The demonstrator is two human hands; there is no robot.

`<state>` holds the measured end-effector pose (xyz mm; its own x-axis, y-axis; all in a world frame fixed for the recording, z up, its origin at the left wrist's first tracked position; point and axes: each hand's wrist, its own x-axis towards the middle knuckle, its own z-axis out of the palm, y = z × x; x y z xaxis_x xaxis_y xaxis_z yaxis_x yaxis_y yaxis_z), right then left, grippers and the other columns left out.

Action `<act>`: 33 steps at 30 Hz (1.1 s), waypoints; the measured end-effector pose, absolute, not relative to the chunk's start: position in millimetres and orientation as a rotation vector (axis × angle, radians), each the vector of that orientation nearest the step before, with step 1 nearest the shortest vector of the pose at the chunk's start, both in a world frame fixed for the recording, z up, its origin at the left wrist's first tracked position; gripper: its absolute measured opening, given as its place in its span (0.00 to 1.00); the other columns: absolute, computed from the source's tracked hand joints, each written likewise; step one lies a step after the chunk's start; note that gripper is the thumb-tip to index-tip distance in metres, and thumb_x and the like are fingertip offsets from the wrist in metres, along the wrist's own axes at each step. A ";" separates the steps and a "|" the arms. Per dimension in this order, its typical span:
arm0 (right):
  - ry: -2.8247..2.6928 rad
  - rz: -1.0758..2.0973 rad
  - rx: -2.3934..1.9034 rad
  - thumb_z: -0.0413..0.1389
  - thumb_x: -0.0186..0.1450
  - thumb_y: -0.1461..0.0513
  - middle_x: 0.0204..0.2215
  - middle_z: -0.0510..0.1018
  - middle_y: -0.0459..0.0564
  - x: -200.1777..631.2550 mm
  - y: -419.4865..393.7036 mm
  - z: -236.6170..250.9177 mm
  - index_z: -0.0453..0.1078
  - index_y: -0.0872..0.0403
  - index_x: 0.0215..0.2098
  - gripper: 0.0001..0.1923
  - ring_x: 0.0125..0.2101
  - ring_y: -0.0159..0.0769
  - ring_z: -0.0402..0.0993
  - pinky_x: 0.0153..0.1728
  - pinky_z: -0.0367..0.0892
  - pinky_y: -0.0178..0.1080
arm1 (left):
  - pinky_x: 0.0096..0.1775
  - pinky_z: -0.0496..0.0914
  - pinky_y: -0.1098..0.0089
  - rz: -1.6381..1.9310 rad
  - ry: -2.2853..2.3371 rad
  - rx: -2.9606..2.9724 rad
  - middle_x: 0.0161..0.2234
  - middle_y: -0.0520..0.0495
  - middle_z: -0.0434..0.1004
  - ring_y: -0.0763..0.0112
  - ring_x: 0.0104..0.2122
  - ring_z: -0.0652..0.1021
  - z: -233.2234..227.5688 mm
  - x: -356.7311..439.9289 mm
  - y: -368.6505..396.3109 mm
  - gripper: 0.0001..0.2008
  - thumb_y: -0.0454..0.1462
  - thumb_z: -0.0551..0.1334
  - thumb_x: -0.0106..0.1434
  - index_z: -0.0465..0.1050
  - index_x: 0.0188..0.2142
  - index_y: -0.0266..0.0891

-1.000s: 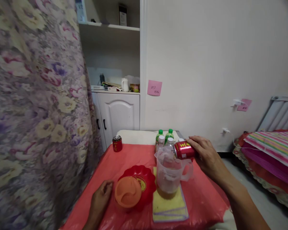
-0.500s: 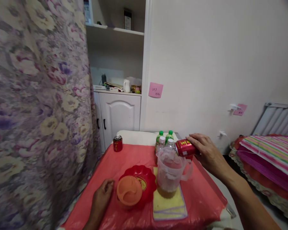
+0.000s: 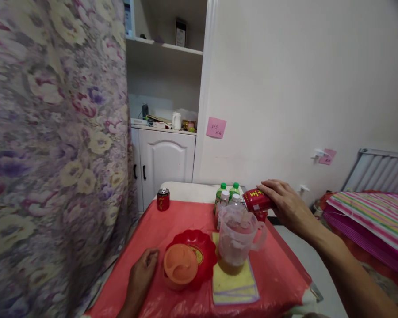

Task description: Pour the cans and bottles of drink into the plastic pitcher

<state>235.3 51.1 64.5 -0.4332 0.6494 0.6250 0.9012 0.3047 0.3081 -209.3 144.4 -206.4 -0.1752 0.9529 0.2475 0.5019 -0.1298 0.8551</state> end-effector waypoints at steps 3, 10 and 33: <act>-2.232 -0.895 -1.402 0.49 0.68 0.72 0.57 0.70 0.59 236.5 52.4 68.3 0.60 0.54 0.62 0.25 0.57 0.51 0.62 0.56 0.67 0.54 | 0.37 0.74 0.69 1.265 1.667 1.617 0.33 0.48 0.85 0.60 0.35 0.83 -205.9 -209.4 143.9 0.17 0.52 0.56 0.58 0.75 0.33 0.44; -2.297 -0.886 -1.420 0.48 0.67 0.72 0.59 0.69 0.58 244.5 58.0 72.5 0.59 0.50 0.64 0.28 0.58 0.51 0.61 0.56 0.66 0.54 | 0.36 0.74 0.68 1.272 1.672 1.616 0.32 0.48 0.85 0.61 0.33 0.83 -201.3 -207.8 142.8 0.17 0.52 0.55 0.58 0.75 0.33 0.45; -2.508 -0.844 -1.407 0.49 0.68 0.71 0.60 0.70 0.57 203.7 54.6 79.5 0.59 0.50 0.63 0.27 0.61 0.50 0.61 0.55 0.63 0.52 | 0.36 0.74 0.68 1.304 1.649 1.575 0.34 0.47 0.86 0.59 0.34 0.83 -201.0 -210.3 143.0 0.16 0.51 0.56 0.56 0.75 0.33 0.44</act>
